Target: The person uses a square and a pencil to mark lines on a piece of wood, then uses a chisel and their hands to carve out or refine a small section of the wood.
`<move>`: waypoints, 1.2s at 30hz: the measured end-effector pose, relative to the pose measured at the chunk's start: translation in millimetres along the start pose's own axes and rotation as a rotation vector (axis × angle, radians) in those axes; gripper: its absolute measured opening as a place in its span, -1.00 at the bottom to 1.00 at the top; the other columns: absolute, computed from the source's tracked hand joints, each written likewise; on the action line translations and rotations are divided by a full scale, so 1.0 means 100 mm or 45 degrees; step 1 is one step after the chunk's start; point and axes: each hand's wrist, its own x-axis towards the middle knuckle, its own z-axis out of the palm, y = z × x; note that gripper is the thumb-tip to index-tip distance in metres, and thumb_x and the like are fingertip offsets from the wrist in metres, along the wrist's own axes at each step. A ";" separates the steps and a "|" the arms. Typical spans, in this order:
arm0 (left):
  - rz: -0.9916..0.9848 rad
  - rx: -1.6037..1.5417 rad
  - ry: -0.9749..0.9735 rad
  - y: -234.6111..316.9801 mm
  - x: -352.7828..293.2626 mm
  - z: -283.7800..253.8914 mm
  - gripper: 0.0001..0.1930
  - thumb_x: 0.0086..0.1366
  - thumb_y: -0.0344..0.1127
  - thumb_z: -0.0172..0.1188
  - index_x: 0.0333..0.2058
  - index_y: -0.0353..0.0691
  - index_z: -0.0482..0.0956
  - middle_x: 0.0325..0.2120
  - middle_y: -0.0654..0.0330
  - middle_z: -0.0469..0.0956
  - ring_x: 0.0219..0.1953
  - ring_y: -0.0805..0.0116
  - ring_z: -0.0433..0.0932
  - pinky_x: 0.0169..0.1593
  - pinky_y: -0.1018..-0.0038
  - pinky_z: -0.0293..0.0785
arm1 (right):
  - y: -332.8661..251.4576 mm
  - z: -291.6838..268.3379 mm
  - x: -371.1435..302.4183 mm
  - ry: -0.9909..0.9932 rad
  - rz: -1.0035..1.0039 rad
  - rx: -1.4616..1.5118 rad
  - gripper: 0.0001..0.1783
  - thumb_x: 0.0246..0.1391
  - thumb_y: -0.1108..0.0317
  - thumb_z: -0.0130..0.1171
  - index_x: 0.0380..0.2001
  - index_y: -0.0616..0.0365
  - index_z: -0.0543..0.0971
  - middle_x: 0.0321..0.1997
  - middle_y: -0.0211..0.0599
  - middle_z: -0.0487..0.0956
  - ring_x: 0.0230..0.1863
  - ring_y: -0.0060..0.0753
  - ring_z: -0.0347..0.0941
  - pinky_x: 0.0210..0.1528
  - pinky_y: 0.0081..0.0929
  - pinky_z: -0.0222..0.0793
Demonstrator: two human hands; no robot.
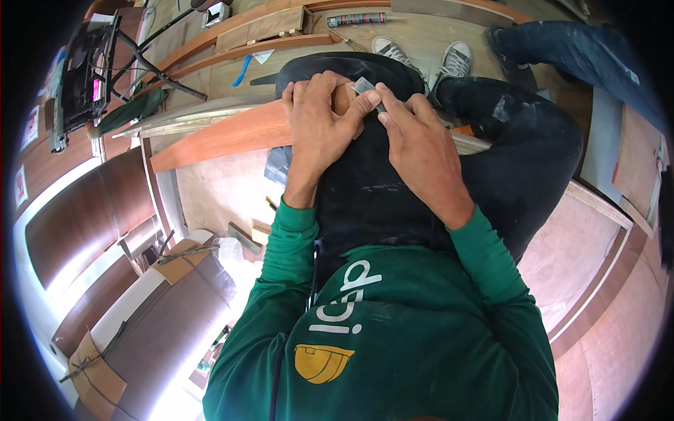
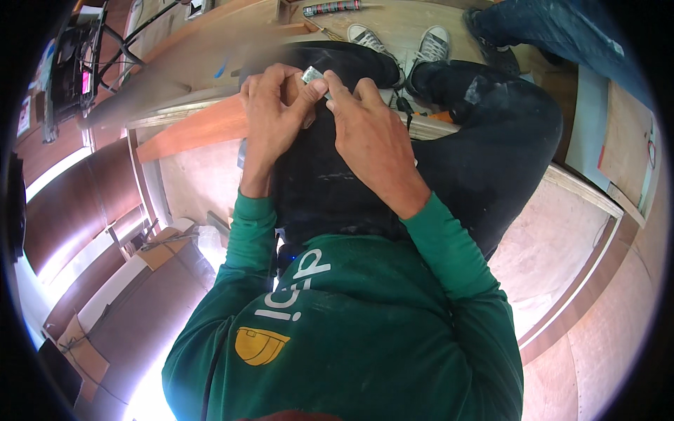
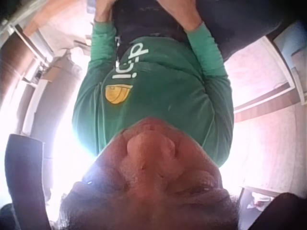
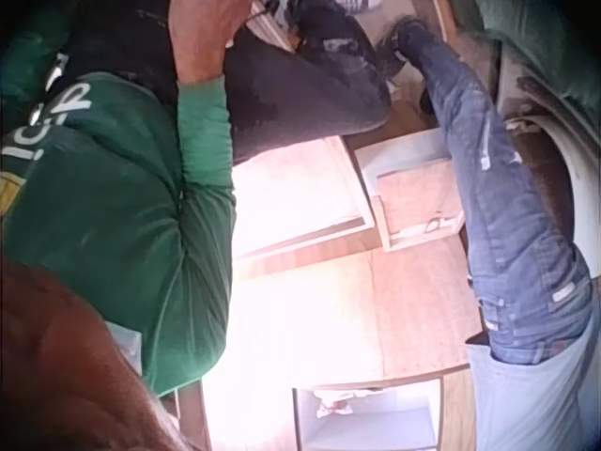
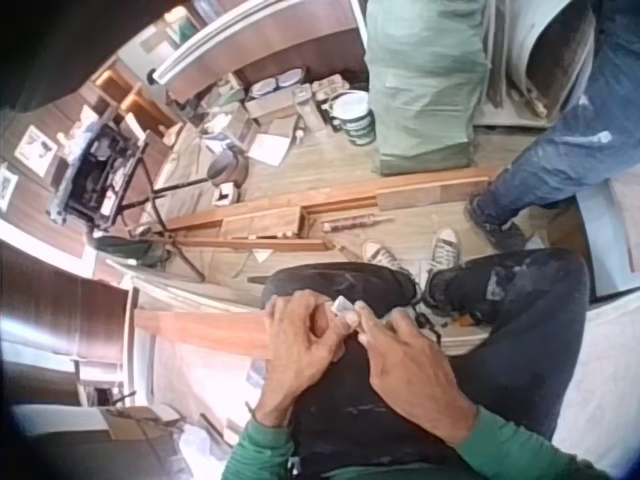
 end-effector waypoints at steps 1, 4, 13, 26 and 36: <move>-0.010 -0.004 -0.006 0.00 0.01 0.00 -0.43 0.24 0.33 0.42 -0.27 -0.14 0.68 -0.38 0.21 0.58 -0.12 0.10 0.49 0.33 0.00 0.11 | 0.01 0.01 0.01 0.002 -0.012 -0.012 -0.57 0.44 0.28 0.15 0.33 -0.01 0.56 -0.20 -0.16 0.48 -0.32 0.02 0.62 -0.27 0.00 0.56; 0.003 0.035 0.016 0.01 0.01 0.02 -0.49 0.25 0.25 0.46 -0.27 -0.15 0.68 -0.45 0.25 0.58 -0.14 0.17 0.48 0.28 0.12 0.15 | 0.04 0.02 0.00 0.008 -0.007 -0.003 -0.56 0.45 0.27 0.15 0.33 0.00 0.55 -0.20 -0.15 0.48 -0.32 0.03 0.62 -0.27 0.00 0.56; -0.050 0.050 0.008 0.03 0.01 0.02 -0.48 0.23 0.26 0.47 -0.29 -0.14 0.67 -0.45 0.25 0.59 -0.17 0.19 0.49 0.27 0.13 0.16 | 0.04 0.06 0.03 0.029 0.009 -0.005 -0.55 0.46 0.25 0.13 0.35 0.01 0.55 -0.17 -0.13 0.50 -0.30 0.04 0.63 -0.24 -0.03 0.59; 0.102 -0.032 -0.150 -0.02 0.02 -0.17 -0.50 0.29 0.18 0.45 -0.11 -0.15 0.68 -0.31 0.21 0.60 -0.04 0.19 0.45 0.31 0.15 0.11 | -0.02 0.00 -0.09 -0.035 -0.038 -0.005 -0.56 0.45 0.29 0.15 0.33 0.03 0.56 -0.20 -0.14 0.49 -0.31 0.02 0.62 -0.28 -0.06 0.57; 0.011 -0.100 -0.169 -0.04 0.02 -0.11 -0.41 0.23 0.20 0.48 0.00 -0.18 0.66 -0.17 0.15 0.61 -0.03 0.16 0.47 0.35 0.12 0.10 | 0.24 0.23 0.16 0.203 0.016 0.134 -0.51 0.42 0.15 0.20 0.28 0.20 0.56 -0.11 -0.04 0.61 -0.26 0.05 0.65 -0.15 -0.05 0.57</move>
